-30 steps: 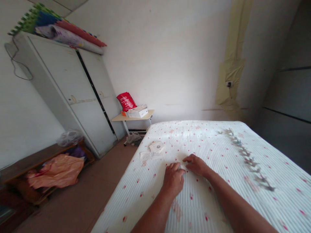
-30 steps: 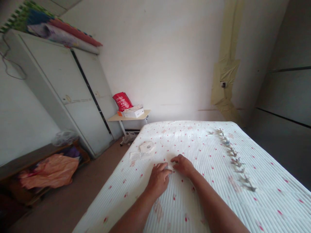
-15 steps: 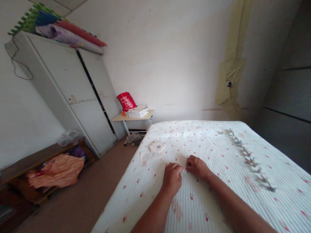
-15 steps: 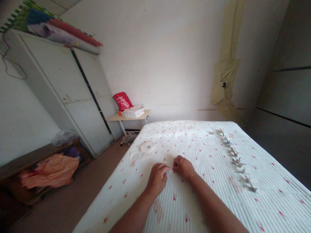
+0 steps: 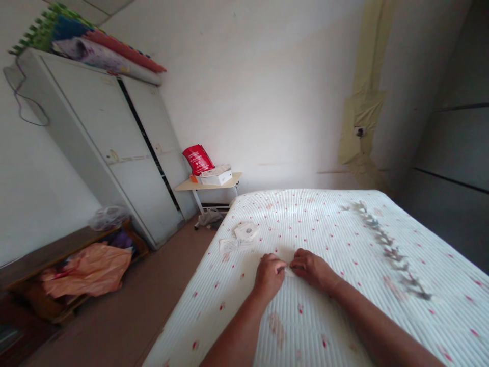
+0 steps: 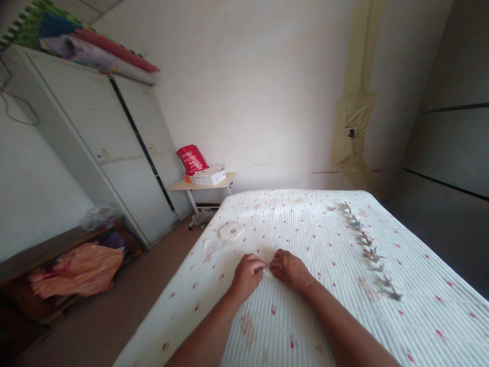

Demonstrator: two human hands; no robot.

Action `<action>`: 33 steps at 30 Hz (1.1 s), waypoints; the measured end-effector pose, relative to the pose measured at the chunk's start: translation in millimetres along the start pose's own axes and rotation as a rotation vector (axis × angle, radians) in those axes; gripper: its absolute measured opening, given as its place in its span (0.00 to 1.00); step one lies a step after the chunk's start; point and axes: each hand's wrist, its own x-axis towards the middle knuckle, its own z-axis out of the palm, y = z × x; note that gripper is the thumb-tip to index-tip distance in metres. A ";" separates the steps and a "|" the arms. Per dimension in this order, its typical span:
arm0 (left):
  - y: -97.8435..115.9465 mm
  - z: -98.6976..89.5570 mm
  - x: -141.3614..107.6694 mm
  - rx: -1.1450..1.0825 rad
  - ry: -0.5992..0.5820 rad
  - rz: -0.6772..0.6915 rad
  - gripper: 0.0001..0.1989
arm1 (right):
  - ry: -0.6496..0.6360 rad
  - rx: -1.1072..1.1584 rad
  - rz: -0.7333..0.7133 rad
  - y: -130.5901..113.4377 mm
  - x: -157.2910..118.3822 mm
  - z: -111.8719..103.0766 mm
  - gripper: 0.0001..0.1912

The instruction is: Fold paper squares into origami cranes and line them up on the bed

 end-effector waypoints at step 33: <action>12.3 -1.6 -3.6 0.024 -0.026 -0.039 0.10 | 0.128 0.234 0.020 -1.7 -10.6 7.0 0.09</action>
